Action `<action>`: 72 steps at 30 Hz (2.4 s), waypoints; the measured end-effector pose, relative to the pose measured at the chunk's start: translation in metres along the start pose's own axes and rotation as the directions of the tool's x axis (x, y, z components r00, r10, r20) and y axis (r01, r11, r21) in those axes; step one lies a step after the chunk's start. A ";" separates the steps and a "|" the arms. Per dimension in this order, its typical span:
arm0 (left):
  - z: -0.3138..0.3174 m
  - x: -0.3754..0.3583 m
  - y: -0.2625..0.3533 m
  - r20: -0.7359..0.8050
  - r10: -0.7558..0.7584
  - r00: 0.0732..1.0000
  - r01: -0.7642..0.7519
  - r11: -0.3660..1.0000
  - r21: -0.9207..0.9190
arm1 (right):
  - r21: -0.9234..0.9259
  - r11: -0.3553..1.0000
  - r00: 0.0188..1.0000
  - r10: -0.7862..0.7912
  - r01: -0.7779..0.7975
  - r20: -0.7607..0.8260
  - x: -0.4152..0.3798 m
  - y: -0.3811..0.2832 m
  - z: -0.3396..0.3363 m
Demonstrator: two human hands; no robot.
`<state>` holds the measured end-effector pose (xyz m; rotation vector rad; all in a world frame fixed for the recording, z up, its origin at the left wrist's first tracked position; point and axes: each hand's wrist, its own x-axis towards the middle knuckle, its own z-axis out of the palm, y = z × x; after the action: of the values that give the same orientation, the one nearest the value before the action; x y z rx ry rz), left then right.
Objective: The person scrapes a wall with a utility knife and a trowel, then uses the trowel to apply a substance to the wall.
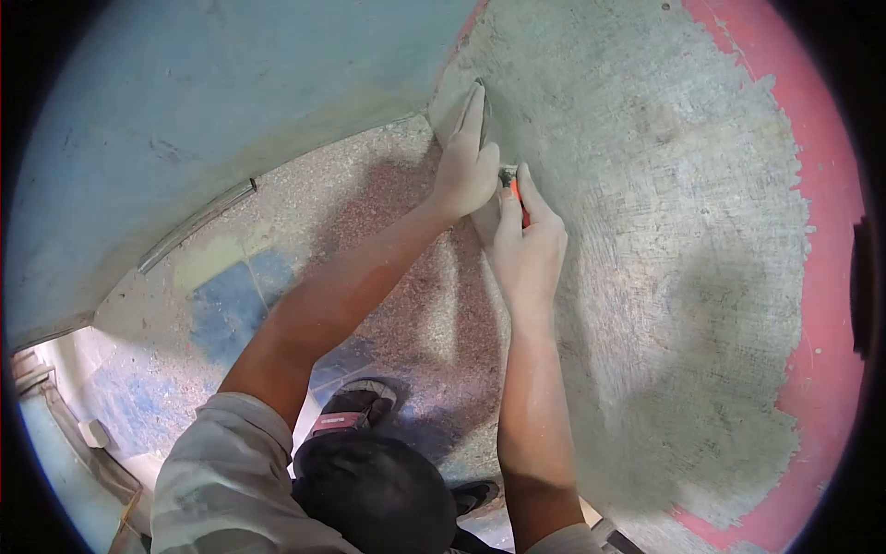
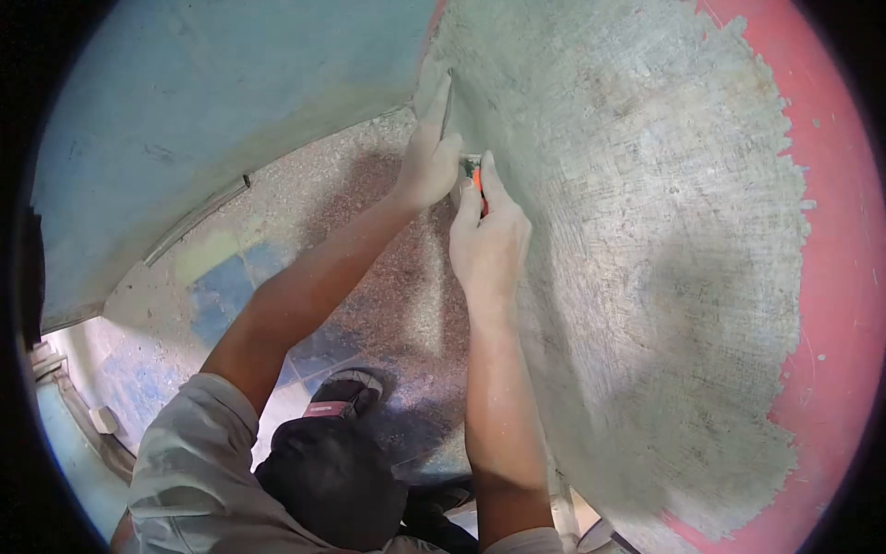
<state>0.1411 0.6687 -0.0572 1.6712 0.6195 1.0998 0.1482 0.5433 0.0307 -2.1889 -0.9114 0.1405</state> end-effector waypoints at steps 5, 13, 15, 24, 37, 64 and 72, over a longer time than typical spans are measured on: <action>-0.003 0.032 -0.035 -0.021 -0.032 0.999 0.031 0.998 -0.047 | -0.082 0.996 0.999 -0.033 0.035 0.029 0.035 -0.003 0.019; 0.006 -0.108 0.041 0.217 0.013 0.976 -0.005 0.999 -0.036 | 0.203 0.905 0.925 0.352 -0.375 0.142 -0.107 0.052 -0.030; 0.013 -0.157 0.057 0.300 -0.011 0.954 0.060 0.986 -0.153 | 0.287 0.866 0.912 0.381 -0.409 0.150 -0.161 0.081 -0.048; 0.021 -0.101 0.027 0.148 -0.035 0.988 0.051 0.993 -0.105 | 0.252 0.906 0.934 0.291 -0.339 0.209 -0.086 0.071 -0.037; 0.018 -0.099 0.031 0.153 -0.026 0.988 0.035 0.998 -0.056 | 0.457 0.711 0.845 0.447 -0.535 0.294 -0.087 0.043 -0.043; 0.007 -0.088 -0.008 0.161 -0.076 0.984 0.097 0.987 -0.128 | 0.382 0.777 0.864 0.413 -0.500 0.289 -0.063 0.057 -0.006; 0.018 -0.142 0.073 0.243 -0.020 0.970 0.055 0.989 -0.138 | 0.424 0.747 0.850 0.510 -0.512 0.128 -0.141 0.032 -0.067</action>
<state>0.0854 0.5185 -0.0443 1.6292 0.4037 0.8754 0.0860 0.3969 0.0327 -1.9376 -0.2080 0.5641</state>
